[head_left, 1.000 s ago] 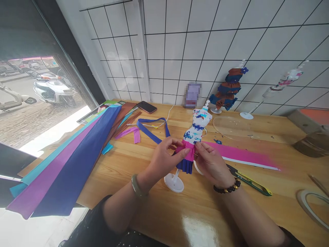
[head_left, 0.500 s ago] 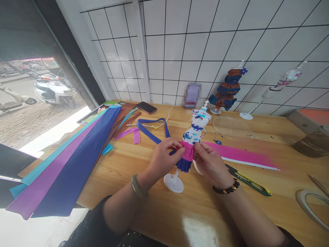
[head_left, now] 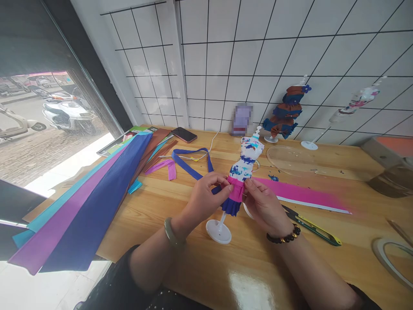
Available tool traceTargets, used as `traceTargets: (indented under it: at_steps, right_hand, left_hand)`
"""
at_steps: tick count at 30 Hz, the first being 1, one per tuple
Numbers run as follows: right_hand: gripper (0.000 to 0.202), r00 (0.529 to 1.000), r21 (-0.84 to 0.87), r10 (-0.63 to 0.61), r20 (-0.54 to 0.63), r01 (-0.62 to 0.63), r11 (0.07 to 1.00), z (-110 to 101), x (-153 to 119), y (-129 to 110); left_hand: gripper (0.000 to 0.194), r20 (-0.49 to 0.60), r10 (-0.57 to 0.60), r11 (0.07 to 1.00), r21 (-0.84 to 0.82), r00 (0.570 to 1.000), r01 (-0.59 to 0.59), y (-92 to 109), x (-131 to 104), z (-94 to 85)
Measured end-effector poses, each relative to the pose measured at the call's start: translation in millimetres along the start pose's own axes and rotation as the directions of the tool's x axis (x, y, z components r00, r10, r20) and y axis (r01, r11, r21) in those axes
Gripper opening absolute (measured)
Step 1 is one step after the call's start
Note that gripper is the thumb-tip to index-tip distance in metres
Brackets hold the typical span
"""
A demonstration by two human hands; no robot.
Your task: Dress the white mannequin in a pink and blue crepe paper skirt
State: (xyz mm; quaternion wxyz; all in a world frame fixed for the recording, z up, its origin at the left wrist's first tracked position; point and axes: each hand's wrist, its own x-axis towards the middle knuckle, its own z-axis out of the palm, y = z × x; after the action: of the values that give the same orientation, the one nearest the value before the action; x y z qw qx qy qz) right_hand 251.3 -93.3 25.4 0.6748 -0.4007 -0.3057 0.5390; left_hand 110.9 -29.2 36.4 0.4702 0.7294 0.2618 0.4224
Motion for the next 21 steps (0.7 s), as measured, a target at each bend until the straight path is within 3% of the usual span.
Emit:
traceTargets:
  at_steps: [9, 13, 16, 19, 21]
  right_hand:
    - [0.020, 0.996, 0.070, 0.050, -0.069, -0.045, 0.997, -3, 3, -6]
    - [0.021, 0.985, 0.169, 0.144, -0.098, -0.126, 0.977, -7, 4, -8]
    - [0.020, 0.982, 0.215, 0.143, -0.122, -0.115, 0.970, -9, 5, -9]
    - [0.017, 0.983, 0.207, 0.051, -0.178, -0.013, 0.978, -12, 7, -10]
    - [0.015, 0.981, 0.174, -0.003, -0.193, 0.037, 0.984, -14, 8, -10]
  left_hand:
    - [0.011, 0.000, -0.063, 0.996, -0.061, 0.998, 0.063, 3, -2, -3.1]
    - [0.016, -0.009, 0.037, 0.999, 0.010, 0.999, -0.037, 6, -6, -2.6]
    - [0.014, -0.086, 0.106, 0.991, 0.095, 0.991, -0.098, 8, -8, -1.3]
    - [0.015, -0.204, 0.030, 0.997, 0.074, 0.979, -0.015, 6, -8, 0.3]
    - [0.020, -0.215, -0.074, 0.997, -0.036, 0.974, 0.068, 4, -6, 1.4]
